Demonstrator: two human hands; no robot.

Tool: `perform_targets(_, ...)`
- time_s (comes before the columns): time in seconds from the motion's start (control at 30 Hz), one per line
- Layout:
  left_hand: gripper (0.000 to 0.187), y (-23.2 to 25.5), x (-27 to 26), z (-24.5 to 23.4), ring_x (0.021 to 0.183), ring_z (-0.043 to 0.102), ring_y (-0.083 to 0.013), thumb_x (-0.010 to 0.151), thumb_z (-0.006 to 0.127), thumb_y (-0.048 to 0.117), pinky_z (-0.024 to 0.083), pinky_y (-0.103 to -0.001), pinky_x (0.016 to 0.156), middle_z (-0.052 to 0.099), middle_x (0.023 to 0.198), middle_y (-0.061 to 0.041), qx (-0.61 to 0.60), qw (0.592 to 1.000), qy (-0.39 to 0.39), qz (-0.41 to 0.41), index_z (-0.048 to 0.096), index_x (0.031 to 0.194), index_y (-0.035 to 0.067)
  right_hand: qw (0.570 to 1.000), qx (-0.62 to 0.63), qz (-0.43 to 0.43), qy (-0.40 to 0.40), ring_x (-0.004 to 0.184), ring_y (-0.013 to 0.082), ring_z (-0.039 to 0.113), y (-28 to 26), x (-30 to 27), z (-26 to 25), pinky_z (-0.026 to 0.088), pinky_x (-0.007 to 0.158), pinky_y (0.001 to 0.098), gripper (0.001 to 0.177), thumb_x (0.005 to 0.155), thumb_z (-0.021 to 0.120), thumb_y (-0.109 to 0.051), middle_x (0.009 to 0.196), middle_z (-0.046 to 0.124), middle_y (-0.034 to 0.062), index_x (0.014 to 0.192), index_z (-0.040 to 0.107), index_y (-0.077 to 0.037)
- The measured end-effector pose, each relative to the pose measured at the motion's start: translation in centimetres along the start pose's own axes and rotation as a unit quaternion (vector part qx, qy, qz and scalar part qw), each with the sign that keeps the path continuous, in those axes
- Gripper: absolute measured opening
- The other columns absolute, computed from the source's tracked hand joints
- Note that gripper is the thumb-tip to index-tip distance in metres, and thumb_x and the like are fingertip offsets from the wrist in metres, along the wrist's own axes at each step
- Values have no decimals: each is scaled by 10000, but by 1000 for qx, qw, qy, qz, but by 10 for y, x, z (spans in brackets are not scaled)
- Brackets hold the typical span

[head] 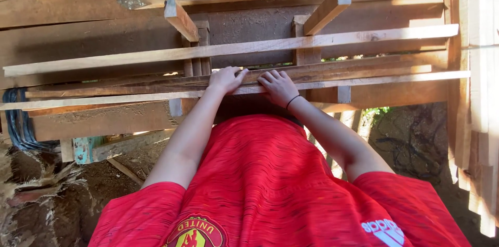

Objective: Organizing and sorting various wooden planks on a workbench.

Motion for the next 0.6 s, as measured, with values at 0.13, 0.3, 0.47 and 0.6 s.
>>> perform_targets(0.13, 649, 26, -17, -18, 1361, 567, -338, 1053, 253, 611, 398, -547, 1131, 626, 1453, -80, -2, 998, -21, 56, 595, 1447, 224, 1000, 7, -22, 17, 1135, 194, 523, 7, -1, -6, 436, 865, 343, 575, 750, 705, -522, 1186, 556, -24, 1236, 617, -226)
perform_targets(0.3, 841, 30, -6, -23, 1373, 551, -372, 971, 159, 757, 399, -542, 1158, 670, 1380, -154, -20, 995, -102, -4, 697, 1306, 205, 999, 27, -13, 40, 1094, 188, 525, 8, 3, -15, 424, 828, 332, 541, 793, 687, -561, 1193, 563, -31, 1217, 627, -230)
perform_targets(0.47, 779, 28, -11, -26, 1360, 563, -364, 991, 156, 695, 411, -537, 1155, 684, 1350, -150, -20, 995, -93, -26, 700, 1306, 236, 997, 67, 29, 15, 1107, 190, 538, 4, 1, -20, 449, 870, 334, 576, 794, 734, -551, 1187, 577, -24, 1255, 634, -221)
perform_targets(0.6, 716, 15, -2, -14, 1348, 571, -362, 1011, 189, 655, 414, -542, 1146, 685, 1350, -134, -27, 996, -74, -29, 699, 1300, 244, 997, 68, 35, -3, 1137, 183, 538, 7, 0, -12, 452, 912, 345, 613, 737, 791, -491, 1214, 583, -31, 1263, 632, -220)
Point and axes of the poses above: each hand's wrist, its own x-axis towards the middle knuckle, its own z-axis out of the palm, y = z × x, the point moved 4 cm from there along x, towards the middle knuckle
